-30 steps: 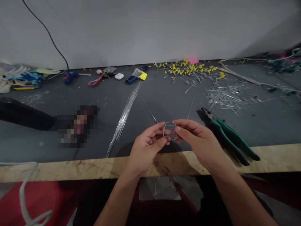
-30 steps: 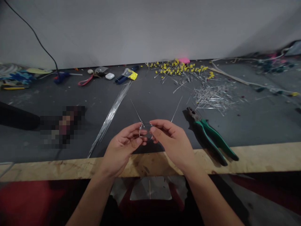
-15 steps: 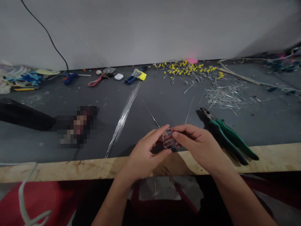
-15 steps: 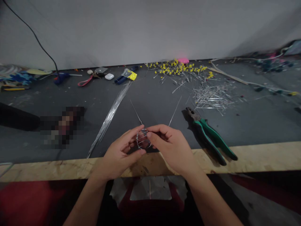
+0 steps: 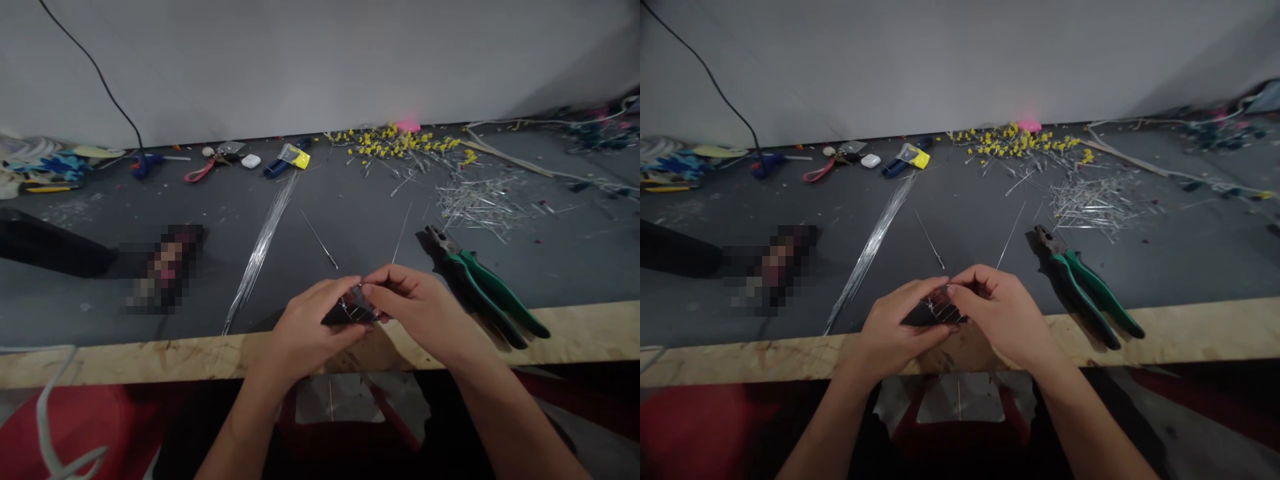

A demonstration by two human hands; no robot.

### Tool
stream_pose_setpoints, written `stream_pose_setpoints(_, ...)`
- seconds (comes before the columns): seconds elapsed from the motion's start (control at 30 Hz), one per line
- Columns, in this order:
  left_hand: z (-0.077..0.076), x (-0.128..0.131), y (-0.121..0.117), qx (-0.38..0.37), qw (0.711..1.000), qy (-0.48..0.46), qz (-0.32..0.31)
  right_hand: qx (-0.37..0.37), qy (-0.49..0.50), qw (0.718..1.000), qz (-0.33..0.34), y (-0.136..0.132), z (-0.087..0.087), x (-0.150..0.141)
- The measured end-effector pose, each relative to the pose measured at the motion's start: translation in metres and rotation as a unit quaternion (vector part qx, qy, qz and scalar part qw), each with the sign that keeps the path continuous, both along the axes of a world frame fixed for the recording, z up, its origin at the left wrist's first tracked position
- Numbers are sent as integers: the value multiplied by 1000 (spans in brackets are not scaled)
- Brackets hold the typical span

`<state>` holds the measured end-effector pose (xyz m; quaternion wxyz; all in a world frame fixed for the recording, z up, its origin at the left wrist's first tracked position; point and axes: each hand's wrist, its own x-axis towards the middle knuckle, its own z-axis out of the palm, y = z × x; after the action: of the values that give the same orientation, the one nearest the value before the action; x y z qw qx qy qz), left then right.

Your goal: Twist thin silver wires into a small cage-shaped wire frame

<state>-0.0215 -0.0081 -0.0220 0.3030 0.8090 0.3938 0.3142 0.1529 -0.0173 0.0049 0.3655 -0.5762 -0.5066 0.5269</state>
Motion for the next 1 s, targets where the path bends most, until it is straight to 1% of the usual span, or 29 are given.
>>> stream_pose_setpoints(0.17,-1,2,-1,23,1000,-21,6,15,-9,1000,-5,0,0,-1)
stream_pose_setpoints(0.4,-2,2,-2,-3,999,-41,14,24,-24,999,-2,0,0,-3)
stream_pose_setpoints(0.77,-1,2,-1,5,999,-51,13,16,-12,1000,0,0,1,-3)
stream_pose_setpoints(0.83,0,2,-1,-13,999,-41,14,13,-1,1000,-2,1,0,-2)
stream_pose_setpoints(0.9,1,1,0,-55,997,-50,19,7,16,1000,-13,2,0,-1)
stream_pose_setpoints(1.0,3,1,0,-150,981,-119,32,3,63,997,-43,2,-3,1)
